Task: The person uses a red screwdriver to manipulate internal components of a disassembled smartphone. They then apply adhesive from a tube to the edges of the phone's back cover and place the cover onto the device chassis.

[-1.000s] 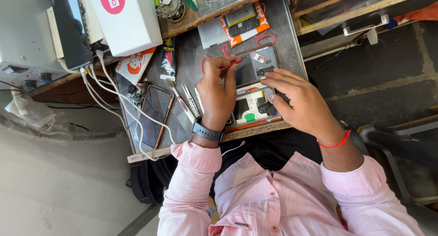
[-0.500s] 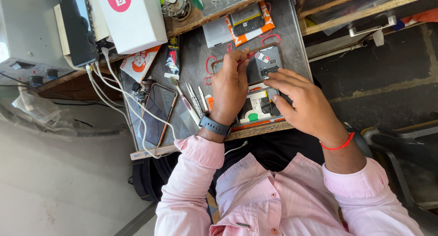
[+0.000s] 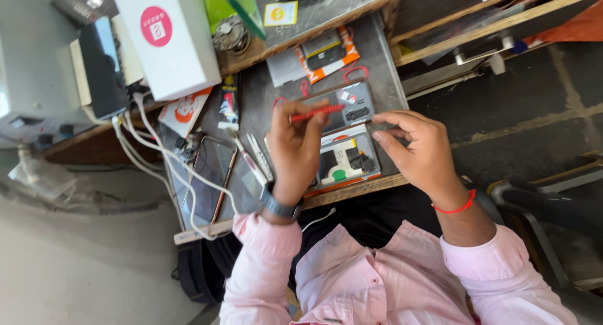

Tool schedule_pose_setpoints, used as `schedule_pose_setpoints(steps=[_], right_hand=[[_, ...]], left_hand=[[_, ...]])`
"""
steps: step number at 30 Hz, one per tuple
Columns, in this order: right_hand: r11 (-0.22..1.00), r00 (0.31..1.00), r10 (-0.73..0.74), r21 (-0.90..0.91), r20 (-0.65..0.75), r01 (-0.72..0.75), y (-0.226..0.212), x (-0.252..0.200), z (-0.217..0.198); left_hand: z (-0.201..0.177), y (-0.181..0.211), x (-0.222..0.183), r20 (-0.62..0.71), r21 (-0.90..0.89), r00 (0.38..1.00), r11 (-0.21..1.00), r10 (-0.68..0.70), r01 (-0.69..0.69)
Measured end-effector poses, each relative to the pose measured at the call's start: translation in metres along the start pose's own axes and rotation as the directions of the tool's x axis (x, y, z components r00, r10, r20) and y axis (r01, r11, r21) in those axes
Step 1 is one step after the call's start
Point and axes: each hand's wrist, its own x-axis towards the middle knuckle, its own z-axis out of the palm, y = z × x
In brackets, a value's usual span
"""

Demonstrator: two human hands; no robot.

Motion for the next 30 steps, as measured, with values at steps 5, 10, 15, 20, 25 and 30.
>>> schedule_pose_setpoints(steps=[5,10,15,20,25,30], right_hand=[[0.977,1.0,0.014,0.213,0.012,-0.016,0.015,-0.009,-0.005],[0.969,0.999,-0.009,0.249,0.047,-0.003,0.016,-0.014,-0.007],[0.993,0.998,0.051,0.1,0.038,-0.055,0.011,-0.013,-0.011],[0.998,0.999,-0.037,0.059,0.035,0.035,0.01,-0.011,-0.01],[0.995,0.995,-0.098,-0.032,0.035,0.099,0.006,-0.011,-0.01],[0.979,0.988,-0.15,-0.133,0.041,0.154,-0.001,-0.011,-0.008]], left_hand=[[0.008,0.023,-0.042,0.031,-0.113,0.999,0.993,-0.037,0.04],[0.018,0.016,-0.06,0.003,-0.185,0.999,0.982,-0.039,0.039],[0.019,0.005,-0.07,0.018,-0.172,1.0,0.985,-0.014,0.017],[0.015,0.001,-0.077,0.025,-0.179,1.0,0.984,-0.011,0.015],[0.011,0.003,-0.079,0.032,-0.175,0.999,0.985,0.01,-0.004],[0.007,0.009,-0.078,0.07,-0.1,0.996,0.994,0.056,-0.049]])
